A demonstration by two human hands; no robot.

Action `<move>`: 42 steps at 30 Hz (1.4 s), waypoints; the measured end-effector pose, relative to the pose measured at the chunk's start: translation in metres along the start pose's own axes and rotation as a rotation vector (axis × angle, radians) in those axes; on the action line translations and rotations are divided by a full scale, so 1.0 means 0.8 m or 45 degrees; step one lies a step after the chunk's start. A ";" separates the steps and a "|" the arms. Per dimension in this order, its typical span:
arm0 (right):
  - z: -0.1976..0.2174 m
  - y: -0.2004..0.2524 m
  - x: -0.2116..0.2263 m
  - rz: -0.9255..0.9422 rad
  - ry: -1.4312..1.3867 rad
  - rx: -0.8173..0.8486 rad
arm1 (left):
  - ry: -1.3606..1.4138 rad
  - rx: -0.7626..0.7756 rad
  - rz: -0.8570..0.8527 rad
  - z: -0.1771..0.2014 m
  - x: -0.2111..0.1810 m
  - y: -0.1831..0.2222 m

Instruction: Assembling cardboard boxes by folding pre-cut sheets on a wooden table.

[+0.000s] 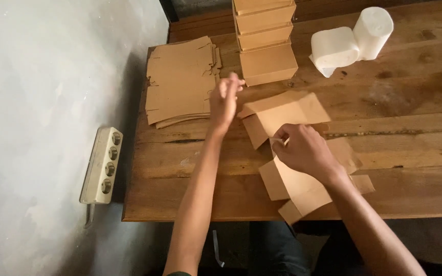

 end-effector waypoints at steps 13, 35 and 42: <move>0.119 0.087 -0.097 0.732 -1.535 -0.100 | 0.799 0.458 0.335 -0.031 -0.046 0.029; 0.069 0.033 -0.164 0.178 -0.997 -0.272 | 0.045 0.858 0.852 -0.071 -0.066 0.060; 0.067 0.040 -0.145 0.163 -0.200 -0.417 | -0.642 0.865 0.685 -0.084 -0.103 0.078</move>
Point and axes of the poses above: each hand's wrist, its own y-axis away from the middle knuckle, its own z-axis out of the back of the hand, x = y × z, the point moved 5 cm from there along -y, towards the middle knuckle, and after that the axes turned 13 degrees about x, right-handed, at the moved point
